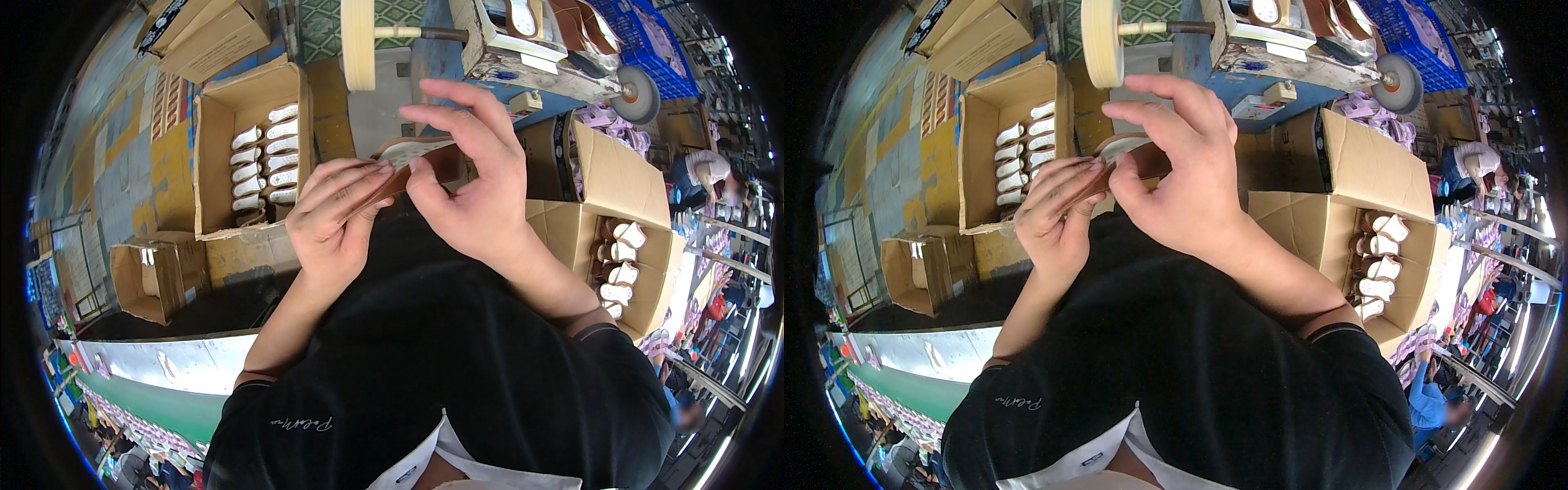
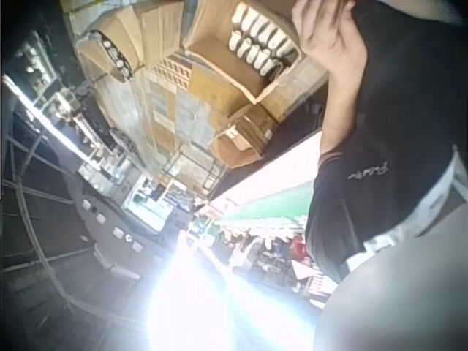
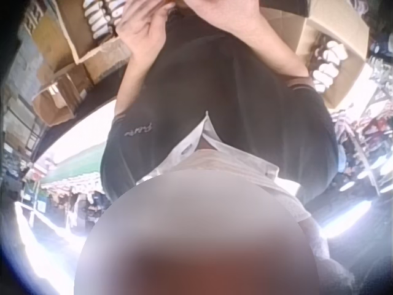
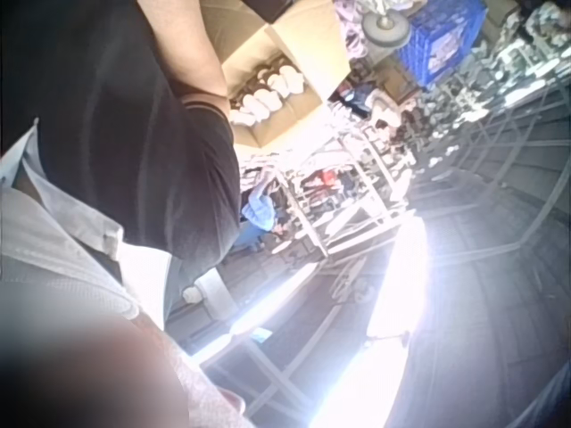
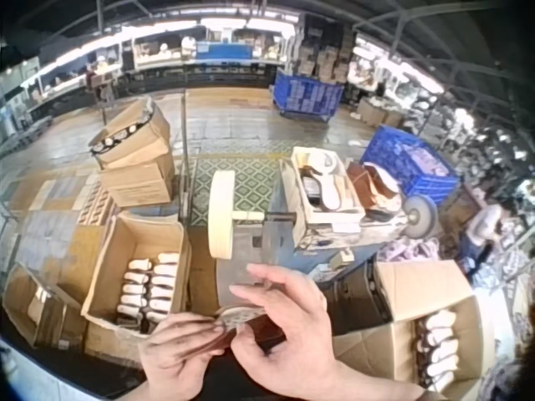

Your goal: The person repeatedly presses the edges of a brown shoe sole against a rotating buffing wheel to smooth the surface. They rotate the sole in their hands to treat different edges and inspect the result, then place the finished sole into a cardboard box.

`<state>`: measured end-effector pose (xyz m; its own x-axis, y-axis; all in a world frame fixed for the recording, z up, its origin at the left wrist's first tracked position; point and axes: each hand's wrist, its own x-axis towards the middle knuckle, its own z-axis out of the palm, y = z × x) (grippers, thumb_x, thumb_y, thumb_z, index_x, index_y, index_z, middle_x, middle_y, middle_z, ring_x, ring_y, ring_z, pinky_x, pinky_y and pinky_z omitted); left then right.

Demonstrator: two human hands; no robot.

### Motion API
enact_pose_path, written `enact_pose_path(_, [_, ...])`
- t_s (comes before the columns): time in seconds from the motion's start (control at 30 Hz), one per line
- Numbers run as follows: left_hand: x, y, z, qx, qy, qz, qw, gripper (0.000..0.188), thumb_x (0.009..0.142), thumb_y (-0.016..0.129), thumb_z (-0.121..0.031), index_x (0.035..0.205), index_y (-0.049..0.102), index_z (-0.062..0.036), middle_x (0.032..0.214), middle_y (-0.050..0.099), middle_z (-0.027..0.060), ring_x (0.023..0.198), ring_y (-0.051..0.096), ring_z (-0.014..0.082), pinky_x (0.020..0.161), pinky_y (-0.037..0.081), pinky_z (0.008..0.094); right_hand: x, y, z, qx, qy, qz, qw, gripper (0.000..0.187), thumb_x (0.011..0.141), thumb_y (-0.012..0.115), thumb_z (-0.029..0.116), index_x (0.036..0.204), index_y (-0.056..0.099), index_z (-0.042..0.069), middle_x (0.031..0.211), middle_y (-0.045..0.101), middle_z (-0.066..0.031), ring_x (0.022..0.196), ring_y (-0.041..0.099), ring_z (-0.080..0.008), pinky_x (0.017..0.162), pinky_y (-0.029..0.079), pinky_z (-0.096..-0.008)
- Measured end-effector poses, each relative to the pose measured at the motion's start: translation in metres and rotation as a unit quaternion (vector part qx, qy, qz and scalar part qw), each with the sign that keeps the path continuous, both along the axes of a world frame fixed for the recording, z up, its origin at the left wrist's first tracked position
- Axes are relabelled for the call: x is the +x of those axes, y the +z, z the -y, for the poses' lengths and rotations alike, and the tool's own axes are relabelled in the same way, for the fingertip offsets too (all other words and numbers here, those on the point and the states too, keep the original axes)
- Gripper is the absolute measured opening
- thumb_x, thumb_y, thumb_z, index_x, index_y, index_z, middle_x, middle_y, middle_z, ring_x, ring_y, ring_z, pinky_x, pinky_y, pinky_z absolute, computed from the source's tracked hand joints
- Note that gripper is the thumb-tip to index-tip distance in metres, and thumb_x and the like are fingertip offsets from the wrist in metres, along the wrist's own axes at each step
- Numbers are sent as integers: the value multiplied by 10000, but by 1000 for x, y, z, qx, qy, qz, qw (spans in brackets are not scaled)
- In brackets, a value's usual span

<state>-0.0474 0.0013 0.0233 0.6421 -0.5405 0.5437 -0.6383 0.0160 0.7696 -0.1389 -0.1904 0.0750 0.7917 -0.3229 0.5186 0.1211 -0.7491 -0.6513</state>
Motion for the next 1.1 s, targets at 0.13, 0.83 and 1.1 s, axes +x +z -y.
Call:
enact_pose_path(0.13, [0, 0, -1, 6, -1, 4, 1000, 309, 925, 889, 15, 1231, 884, -29, 1199, 873, 107, 1148, 789, 310, 1006, 634, 400, 1, 1, 7, -39, -10, -1, 999, 482, 842, 769, -61, 1307, 819, 60, 1504, 690, -171, 1261, 743, -283, 958, 643, -358])
enact_pose_path(0.83, [0, -2, 1, 5, -10, 5, 1000, 321, 923, 886, 19, 1240, 881, -32, 1214, 870, 101, 1158, 787, 305, 1006, 637, 400, -4, -1, -4, 53, 6, -29, 998, 503, 831, 765, -56, 1319, 813, 57, 1491, 696, -171, 1282, 740, -297, 1052, 607, -402])
enact_pose_path(1.1, [0, -3, -2, 14, -8, 12, 1000, 323, 916, 894, 13, 1235, 885, -35, 1220, 871, 96, 1162, 786, 304, 1011, 637, 398, 1, -7, -3, 74, 10, -5, 997, 480, 790, 815, 52, 1265, 834, 119, 1456, 724, -122, 1292, 691, -371, 1086, 555, -480])
